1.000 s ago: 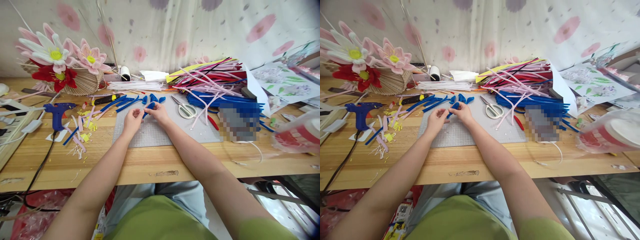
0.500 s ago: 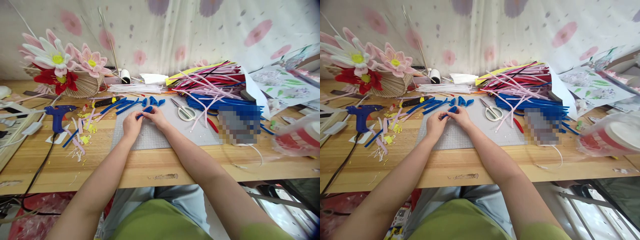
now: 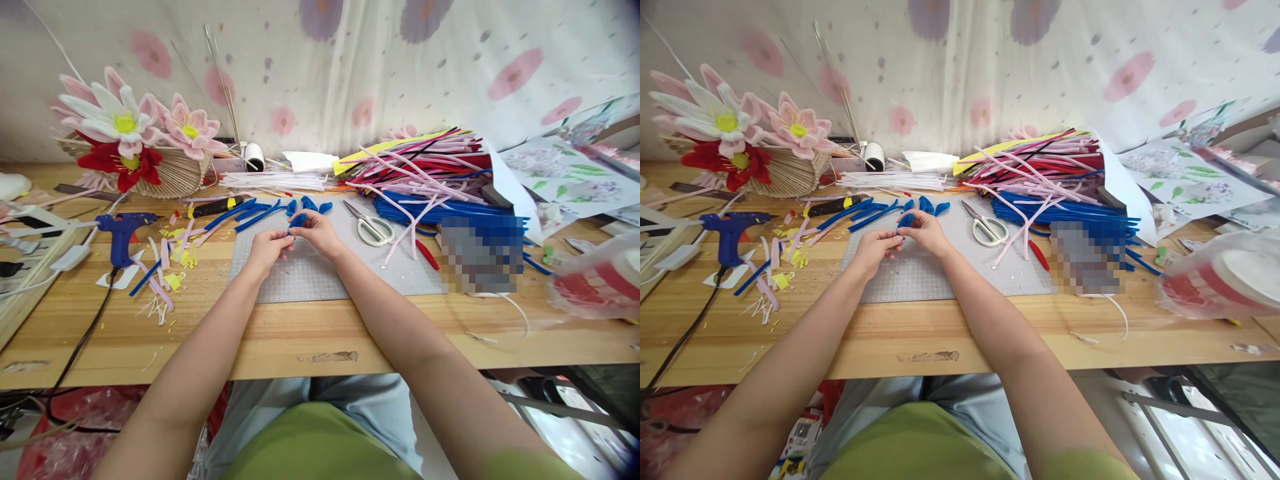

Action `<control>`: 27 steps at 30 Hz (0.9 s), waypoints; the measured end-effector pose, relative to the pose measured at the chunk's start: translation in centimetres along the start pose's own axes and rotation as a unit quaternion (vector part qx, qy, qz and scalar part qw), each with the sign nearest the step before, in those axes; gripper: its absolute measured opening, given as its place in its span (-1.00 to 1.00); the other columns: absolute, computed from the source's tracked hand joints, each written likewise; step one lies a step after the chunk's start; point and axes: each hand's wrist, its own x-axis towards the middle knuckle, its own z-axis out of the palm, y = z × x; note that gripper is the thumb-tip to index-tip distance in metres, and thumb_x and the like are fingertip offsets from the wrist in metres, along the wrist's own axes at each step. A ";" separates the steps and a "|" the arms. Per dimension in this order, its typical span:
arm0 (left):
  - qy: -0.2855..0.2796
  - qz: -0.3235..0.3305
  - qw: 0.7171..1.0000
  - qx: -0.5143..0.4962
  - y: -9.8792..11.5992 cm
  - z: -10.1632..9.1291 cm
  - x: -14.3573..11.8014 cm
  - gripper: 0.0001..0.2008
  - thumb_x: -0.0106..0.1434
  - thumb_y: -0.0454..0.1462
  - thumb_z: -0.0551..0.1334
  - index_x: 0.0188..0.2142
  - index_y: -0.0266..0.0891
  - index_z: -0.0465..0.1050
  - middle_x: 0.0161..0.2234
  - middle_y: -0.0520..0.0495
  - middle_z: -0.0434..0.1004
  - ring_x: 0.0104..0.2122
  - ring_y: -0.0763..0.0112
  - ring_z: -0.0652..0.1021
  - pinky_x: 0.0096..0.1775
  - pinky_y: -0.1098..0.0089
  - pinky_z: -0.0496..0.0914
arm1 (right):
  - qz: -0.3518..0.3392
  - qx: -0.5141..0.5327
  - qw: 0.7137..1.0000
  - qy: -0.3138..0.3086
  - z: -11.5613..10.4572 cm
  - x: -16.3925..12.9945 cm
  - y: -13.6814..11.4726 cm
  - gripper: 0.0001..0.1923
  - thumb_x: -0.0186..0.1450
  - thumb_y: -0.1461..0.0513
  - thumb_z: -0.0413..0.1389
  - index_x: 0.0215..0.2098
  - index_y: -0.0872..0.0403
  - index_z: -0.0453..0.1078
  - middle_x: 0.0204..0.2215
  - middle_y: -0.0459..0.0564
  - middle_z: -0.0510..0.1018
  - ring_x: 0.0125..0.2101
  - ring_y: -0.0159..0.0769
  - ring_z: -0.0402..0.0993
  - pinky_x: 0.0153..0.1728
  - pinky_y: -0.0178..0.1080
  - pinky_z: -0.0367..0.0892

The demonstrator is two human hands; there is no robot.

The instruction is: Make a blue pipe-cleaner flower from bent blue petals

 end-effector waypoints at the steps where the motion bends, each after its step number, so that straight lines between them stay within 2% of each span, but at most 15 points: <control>1: -0.020 -0.025 0.999 -0.027 0.2 0.0 -0.2 -0.96 -0.01 -0.40 0.28 -0.54 -0.35 0.43 -0.60 0.02 0.44 -0.61 0.60 0.42 -0.59 0.57 0.25 | 0.003 0.006 1.000 -0.005 0.0 -0.1 -0.2 -0.70 -0.12 0.17 0.30 -0.45 0.08 0.34 -0.52 -0.15 0.41 -0.43 -0.40 0.34 -0.33 -0.28 0.29; 4: -0.082 -0.078 0.990 -0.085 0.6 -0.3 -0.5 -0.94 0.05 -0.42 0.24 -0.53 -0.38 0.43 -0.60 0.01 0.43 -0.61 0.64 0.42 -0.55 0.60 0.32 | 0.020 0.022 0.999 -0.026 -0.3 -0.2 -0.6 -0.70 -0.12 0.20 0.30 -0.44 0.09 0.35 -0.51 -0.16 0.41 -0.43 -0.42 0.34 -0.32 -0.29 0.29; 7: -0.124 -0.101 0.981 -0.113 0.7 -0.8 -0.6 -0.90 0.15 -0.38 0.19 -0.45 -0.39 0.46 -0.53 -0.05 0.48 -0.54 0.58 0.48 -0.46 0.54 0.42 | 0.048 0.040 0.997 -0.043 -0.7 -0.3 -0.8 -0.67 -0.14 0.20 0.31 -0.42 0.10 0.36 -0.52 -0.17 0.42 -0.46 -0.45 0.33 -0.34 -0.31 0.30; 10: -0.139 -0.111 0.977 -0.115 0.8 -1.2 -0.7 -0.85 0.21 -0.36 0.14 -0.40 -0.40 0.47 -0.49 -0.10 0.52 -0.50 0.52 0.52 -0.45 0.51 0.45 | 0.070 0.054 0.994 -0.056 -0.9 -0.3 -0.8 -0.64 -0.13 0.19 0.32 -0.40 0.12 0.36 -0.53 -0.18 0.43 -0.50 -0.47 0.33 -0.36 -0.32 0.30; 16: -0.167 -0.135 0.972 -0.100 0.7 -1.6 -0.8 -0.87 0.20 -0.42 0.15 -0.41 -0.41 0.48 -0.47 -0.10 0.52 -0.50 0.55 0.52 -0.44 0.55 0.46 | 0.073 0.057 0.993 -0.080 -0.8 -0.4 -0.6 -0.65 -0.16 0.20 0.33 -0.44 0.12 0.36 -0.54 -0.19 0.43 -0.50 -0.49 0.33 -0.37 -0.35 0.30; 23: -0.238 -0.234 0.927 -0.169 0.7 -2.2 -0.4 -0.80 0.24 -0.43 0.09 -0.48 -0.38 0.42 -0.56 -0.02 0.40 -0.59 0.65 0.45 -0.49 0.67 0.41 | 0.084 0.080 0.989 -0.096 -0.4 -0.6 -0.1 -0.64 -0.16 0.18 0.33 -0.43 0.10 0.35 -0.54 -0.19 0.42 -0.49 -0.48 0.33 -0.39 -0.36 0.29; 25: -0.238 -0.224 0.927 -0.184 0.7 -2.1 -0.4 -0.81 0.24 -0.43 0.08 -0.46 -0.38 0.41 -0.55 -0.01 0.40 -0.57 0.66 0.46 -0.47 0.67 0.42 | 0.085 0.084 0.989 -0.090 -0.4 -0.6 -0.2 -0.64 -0.15 0.18 0.33 -0.42 0.10 0.35 -0.54 -0.20 0.41 -0.49 -0.49 0.32 -0.39 -0.36 0.28; 27: -0.224 -0.174 0.944 -0.169 0.6 -1.7 -0.5 -0.85 0.22 -0.42 0.11 -0.44 -0.38 0.42 -0.52 -0.03 0.44 -0.52 0.61 0.49 -0.41 0.59 0.46 | 0.074 0.078 0.991 -0.076 -0.4 -0.6 -0.2 -0.65 -0.13 0.18 0.31 -0.41 0.10 0.35 -0.53 -0.20 0.41 -0.49 -0.49 0.31 -0.38 -0.35 0.27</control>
